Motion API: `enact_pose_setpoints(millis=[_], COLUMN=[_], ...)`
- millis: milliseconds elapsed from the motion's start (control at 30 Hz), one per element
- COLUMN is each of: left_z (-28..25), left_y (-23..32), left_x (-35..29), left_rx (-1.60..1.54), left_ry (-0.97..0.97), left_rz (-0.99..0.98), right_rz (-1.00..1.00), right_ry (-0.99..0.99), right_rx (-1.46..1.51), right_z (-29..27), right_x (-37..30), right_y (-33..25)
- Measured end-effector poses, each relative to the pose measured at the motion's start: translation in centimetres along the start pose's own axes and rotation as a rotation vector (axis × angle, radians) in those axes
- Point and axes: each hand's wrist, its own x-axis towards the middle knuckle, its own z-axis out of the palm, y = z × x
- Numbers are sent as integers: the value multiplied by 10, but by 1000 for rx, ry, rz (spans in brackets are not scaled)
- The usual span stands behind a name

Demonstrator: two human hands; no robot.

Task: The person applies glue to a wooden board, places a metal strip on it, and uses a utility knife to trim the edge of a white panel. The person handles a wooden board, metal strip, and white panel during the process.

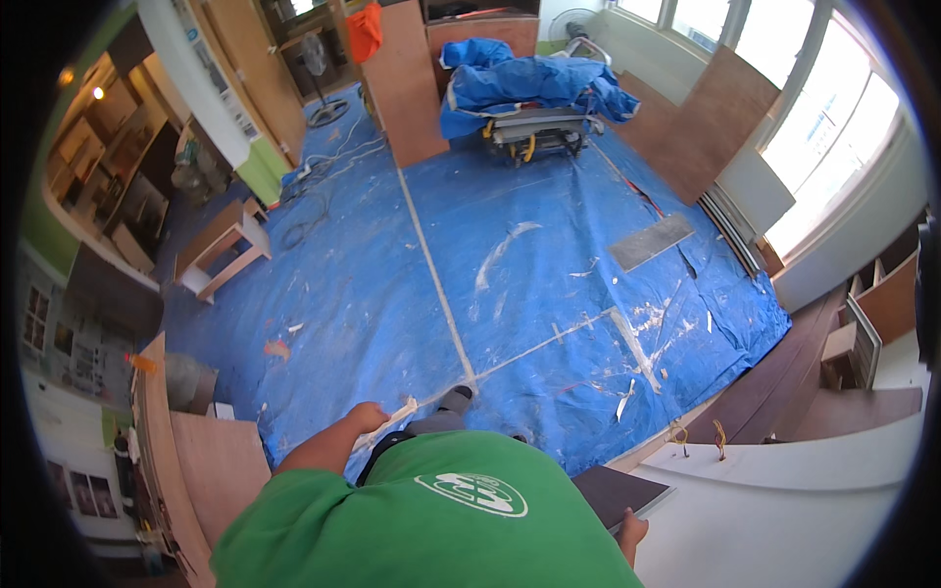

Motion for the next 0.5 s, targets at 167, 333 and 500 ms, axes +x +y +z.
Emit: enact_pose_setpoints(millis=[167, 333, 500], left_z=[33, 79, 87], left_y=[-49, -103, -155], left_x=[-48, -69, -74], left_rx=[-30, -88, -320], left_ry=[-23, -21, 33], left_rz=[-119, -210, -259], right_rz=[121, -72, -347], right_ry=[-153, -172, -347], right_rx=[-17, -283, -405], right_z=[16, 45, 61], right_x=[-1, -40, -150], right_y=[-35, -51, -133])
